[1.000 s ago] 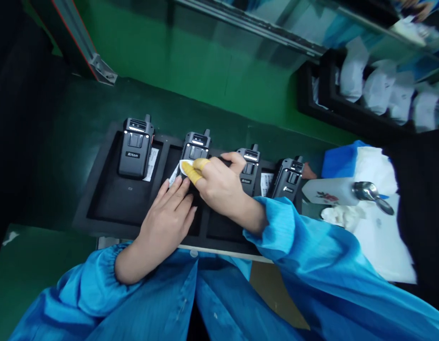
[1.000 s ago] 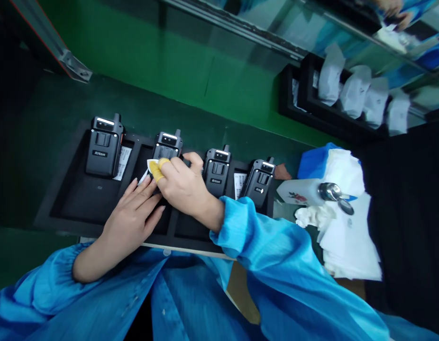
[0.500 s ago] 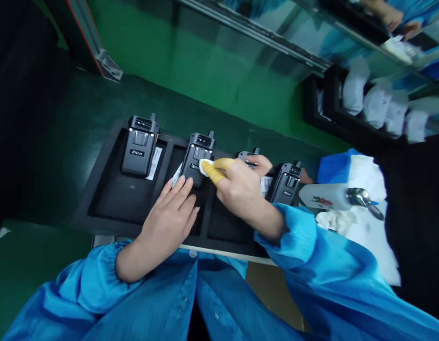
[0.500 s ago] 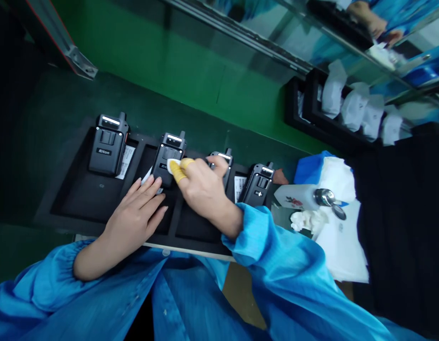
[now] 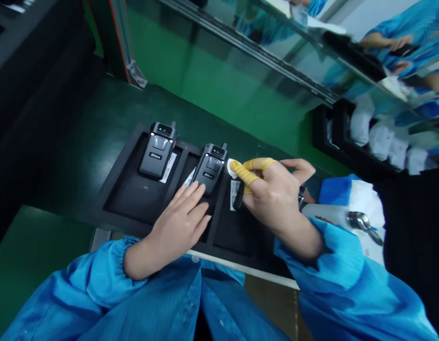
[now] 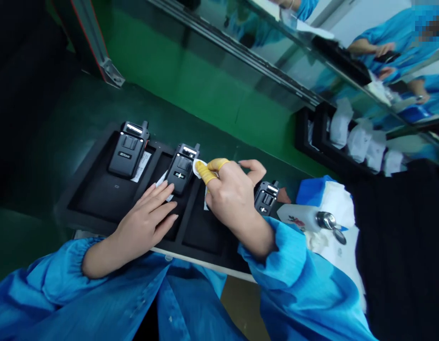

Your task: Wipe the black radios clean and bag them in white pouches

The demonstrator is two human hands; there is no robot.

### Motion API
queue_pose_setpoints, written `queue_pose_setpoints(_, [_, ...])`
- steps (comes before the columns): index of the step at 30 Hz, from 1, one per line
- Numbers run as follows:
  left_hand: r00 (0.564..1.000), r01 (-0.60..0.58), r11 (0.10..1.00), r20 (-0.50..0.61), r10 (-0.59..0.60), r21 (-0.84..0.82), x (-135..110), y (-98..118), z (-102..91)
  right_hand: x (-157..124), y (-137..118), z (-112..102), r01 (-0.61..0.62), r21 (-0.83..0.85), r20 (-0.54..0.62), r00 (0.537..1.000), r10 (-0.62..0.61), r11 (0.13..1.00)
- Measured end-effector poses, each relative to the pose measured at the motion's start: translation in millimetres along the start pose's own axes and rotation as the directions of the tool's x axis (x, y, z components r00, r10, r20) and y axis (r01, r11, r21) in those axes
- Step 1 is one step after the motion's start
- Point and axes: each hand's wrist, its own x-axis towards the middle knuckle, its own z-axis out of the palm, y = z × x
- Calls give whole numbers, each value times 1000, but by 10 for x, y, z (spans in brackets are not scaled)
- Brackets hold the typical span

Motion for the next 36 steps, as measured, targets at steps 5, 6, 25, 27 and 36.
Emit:
queue_pose_setpoints(5, [992, 73, 994, -113, -64, 76, -40, -212, -287, 557, -196, 61, -9, 142, 18, 1000, 6, 990])
queue_pose_setpoints(6, [989, 105, 987, -121, -90, 124, -66, -281, -345, 677, -250, 109, 6, 169, 31, 999, -12, 986])
queue_pose_setpoints(25, [974, 222, 942, -104, -202, 253, -217, -526, -425, 1218, -316, 533, 208, 83, 61, 975, -213, 975])
queue_pose_setpoints(27, [975, 215, 943, -106, -194, 255, -213, -528, -424, 1274, -370, 526, 177, 121, 55, 981, -185, 977])
queue_pose_setpoints(36, [975, 218, 942, -93, -201, 255, -202, -531, -442, 1246, -527, 607, 266, 73, 9, 964, -267, 961])
